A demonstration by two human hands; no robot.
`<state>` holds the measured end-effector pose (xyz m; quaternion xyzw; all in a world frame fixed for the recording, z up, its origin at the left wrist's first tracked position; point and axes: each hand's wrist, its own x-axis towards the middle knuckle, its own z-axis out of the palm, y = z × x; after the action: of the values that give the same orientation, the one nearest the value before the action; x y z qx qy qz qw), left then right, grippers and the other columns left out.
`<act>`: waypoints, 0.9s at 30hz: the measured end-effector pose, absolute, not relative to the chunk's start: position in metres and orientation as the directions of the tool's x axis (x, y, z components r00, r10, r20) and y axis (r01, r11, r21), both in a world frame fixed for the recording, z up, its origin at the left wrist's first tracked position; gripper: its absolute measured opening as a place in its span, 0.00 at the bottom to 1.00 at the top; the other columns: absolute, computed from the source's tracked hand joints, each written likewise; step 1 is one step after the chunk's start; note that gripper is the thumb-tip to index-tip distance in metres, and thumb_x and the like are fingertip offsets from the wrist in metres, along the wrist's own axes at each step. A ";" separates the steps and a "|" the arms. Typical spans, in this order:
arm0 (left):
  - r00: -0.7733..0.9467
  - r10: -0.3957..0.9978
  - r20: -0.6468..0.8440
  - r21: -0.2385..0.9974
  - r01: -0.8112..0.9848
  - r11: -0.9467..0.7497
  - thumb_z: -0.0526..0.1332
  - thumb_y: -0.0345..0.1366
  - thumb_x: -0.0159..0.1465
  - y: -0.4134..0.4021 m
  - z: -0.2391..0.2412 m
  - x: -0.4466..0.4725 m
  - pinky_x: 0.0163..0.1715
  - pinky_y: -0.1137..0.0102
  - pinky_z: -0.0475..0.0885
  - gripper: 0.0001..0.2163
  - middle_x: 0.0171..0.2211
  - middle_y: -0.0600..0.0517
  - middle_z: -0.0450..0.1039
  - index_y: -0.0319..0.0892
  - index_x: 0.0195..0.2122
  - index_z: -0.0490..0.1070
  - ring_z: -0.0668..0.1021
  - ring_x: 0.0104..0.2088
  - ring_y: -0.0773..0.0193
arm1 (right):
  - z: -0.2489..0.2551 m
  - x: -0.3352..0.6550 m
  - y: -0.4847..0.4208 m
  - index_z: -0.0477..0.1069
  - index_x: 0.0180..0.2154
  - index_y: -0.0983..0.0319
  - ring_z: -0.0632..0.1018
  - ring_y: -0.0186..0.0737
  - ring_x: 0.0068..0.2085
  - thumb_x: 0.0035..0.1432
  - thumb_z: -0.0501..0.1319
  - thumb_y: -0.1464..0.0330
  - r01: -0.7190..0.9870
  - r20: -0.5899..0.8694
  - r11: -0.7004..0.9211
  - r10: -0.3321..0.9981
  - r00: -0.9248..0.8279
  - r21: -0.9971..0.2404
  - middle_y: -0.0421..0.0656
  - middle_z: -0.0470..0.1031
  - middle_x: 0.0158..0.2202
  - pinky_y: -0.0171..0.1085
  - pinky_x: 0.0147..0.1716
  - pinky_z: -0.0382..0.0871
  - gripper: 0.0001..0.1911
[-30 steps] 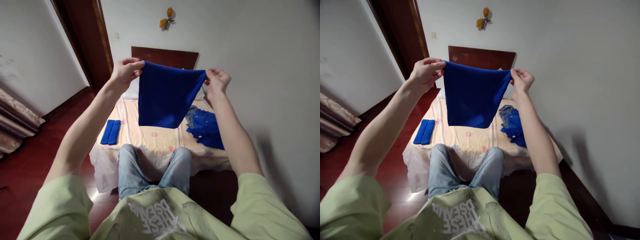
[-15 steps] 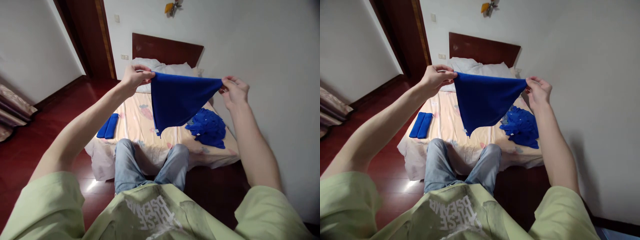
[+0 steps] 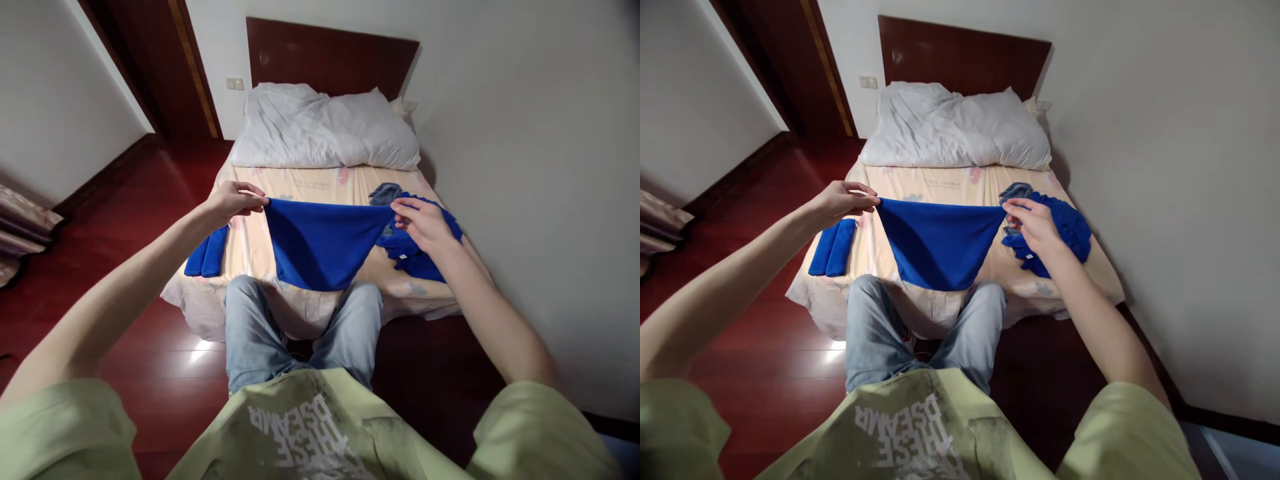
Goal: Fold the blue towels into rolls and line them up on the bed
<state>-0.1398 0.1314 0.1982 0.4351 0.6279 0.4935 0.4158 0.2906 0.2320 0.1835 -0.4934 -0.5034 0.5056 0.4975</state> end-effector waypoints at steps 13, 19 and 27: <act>-0.309 0.892 0.331 0.931 0.259 -0.256 0.82 0.40 0.51 0.273 0.201 -0.172 0.51 0.51 0.83 0.17 0.29 0.52 0.78 0.41 0.35 0.79 0.84 0.34 0.59 | 0.129 0.226 0.394 0.76 0.40 0.60 0.85 0.37 0.35 0.58 0.75 0.53 0.001 0.469 0.469 0.883 0.021 -0.883 0.39 0.81 0.33 0.35 0.34 0.81 0.19; -0.276 0.838 0.471 0.812 0.507 -0.289 0.76 0.47 0.57 0.272 0.154 -0.178 0.44 0.61 0.82 0.18 0.36 0.54 0.81 0.44 0.44 0.80 0.83 0.37 0.66 | 0.059 0.241 0.395 0.77 0.43 0.61 0.86 0.43 0.39 0.58 0.73 0.47 0.052 0.568 0.567 0.823 0.010 -0.822 0.44 0.82 0.36 0.41 0.40 0.82 0.25; -0.410 0.896 -0.169 0.643 0.643 0.415 0.64 0.33 0.61 0.156 -0.060 -0.130 0.43 0.69 0.78 0.16 0.38 0.48 0.84 0.38 0.50 0.79 0.85 0.40 0.59 | -0.109 0.210 0.260 0.79 0.38 0.62 0.81 0.40 0.30 0.55 0.69 0.51 0.405 -0.147 -0.155 0.988 0.051 -0.901 0.41 0.80 0.26 0.37 0.33 0.77 0.21</act>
<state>-0.1305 0.1564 -0.0597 0.4800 0.8019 0.2489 0.2543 0.2104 0.2601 -0.1085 -0.6351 -0.5481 0.4173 0.3494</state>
